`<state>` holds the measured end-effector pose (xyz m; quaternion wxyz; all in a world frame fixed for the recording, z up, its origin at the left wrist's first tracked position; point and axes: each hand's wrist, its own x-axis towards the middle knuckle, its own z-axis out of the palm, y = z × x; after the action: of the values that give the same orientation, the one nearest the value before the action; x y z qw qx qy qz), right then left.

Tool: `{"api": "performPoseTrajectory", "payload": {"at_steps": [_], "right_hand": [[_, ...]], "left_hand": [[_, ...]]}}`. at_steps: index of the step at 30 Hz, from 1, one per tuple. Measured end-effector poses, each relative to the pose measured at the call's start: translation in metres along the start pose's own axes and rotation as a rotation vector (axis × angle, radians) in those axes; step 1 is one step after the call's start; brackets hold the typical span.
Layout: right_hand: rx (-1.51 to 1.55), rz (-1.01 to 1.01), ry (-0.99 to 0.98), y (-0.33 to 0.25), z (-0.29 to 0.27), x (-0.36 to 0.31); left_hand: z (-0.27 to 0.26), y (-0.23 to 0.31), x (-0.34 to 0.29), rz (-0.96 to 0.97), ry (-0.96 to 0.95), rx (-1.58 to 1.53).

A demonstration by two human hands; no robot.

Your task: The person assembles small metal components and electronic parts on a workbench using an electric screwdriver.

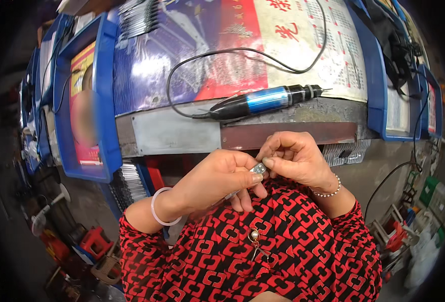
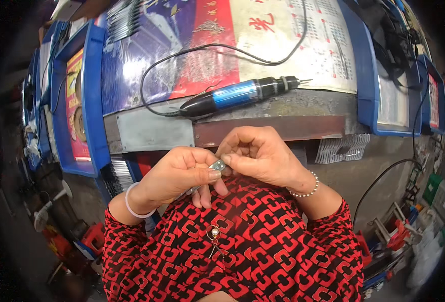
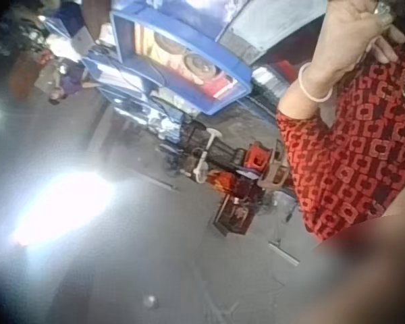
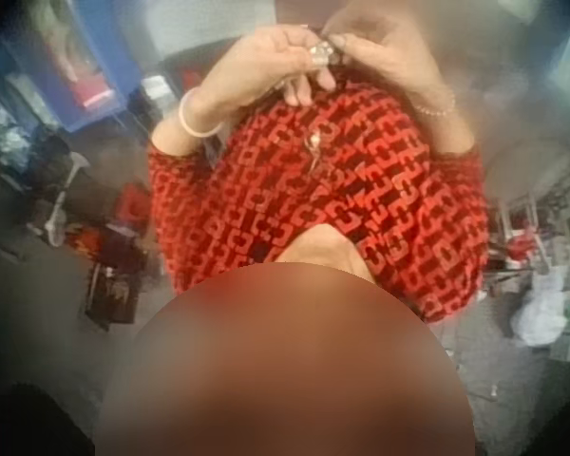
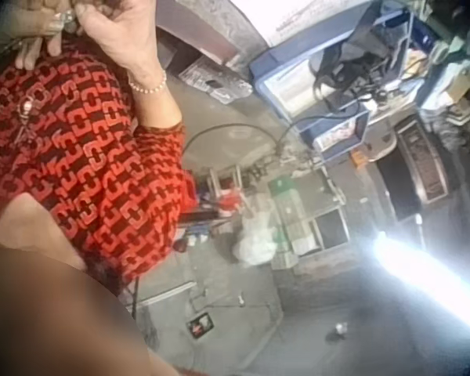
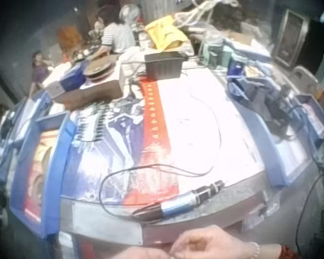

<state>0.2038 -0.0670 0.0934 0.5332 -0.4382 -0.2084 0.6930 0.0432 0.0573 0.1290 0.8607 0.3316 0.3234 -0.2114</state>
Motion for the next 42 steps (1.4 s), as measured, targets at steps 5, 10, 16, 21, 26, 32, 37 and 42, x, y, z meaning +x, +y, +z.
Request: {"api": "performPoseTrajectory", "payload": {"at_steps": [5,10,16,21,26,32,37,42], "right_hand": [[-0.002,-0.076,-0.006,0.008,-0.005,-0.002],[0.119,0.002,-0.063,0.005,-0.015,-0.004],[0.179,-0.017,-0.060,0.008,-0.023,-0.008],[0.188,-0.023,-0.052,0.010,-0.026,-0.007],[0.161,-0.055,-0.025,0.011,-0.021,-0.004],[-0.009,-0.119,-0.024,0.016,-0.020,-0.003],[-0.241,-0.150,-0.033,0.014,-0.019,-0.002],[-0.289,-0.151,-0.027,0.013,-0.020,-0.003]], "left_hand": [[0.004,0.007,0.001,-0.045,0.040,0.063],[0.011,0.013,0.004,-0.096,0.056,0.099],[0.018,0.017,0.012,-0.101,0.059,0.126],[0.021,0.016,0.014,-0.087,0.096,0.147],[0.021,0.015,0.010,-0.026,0.120,0.218],[0.016,0.010,0.008,-0.013,0.126,0.252],[0.011,0.005,0.008,-0.028,0.095,0.258],[0.010,0.004,0.009,-0.033,0.075,0.244]]}}
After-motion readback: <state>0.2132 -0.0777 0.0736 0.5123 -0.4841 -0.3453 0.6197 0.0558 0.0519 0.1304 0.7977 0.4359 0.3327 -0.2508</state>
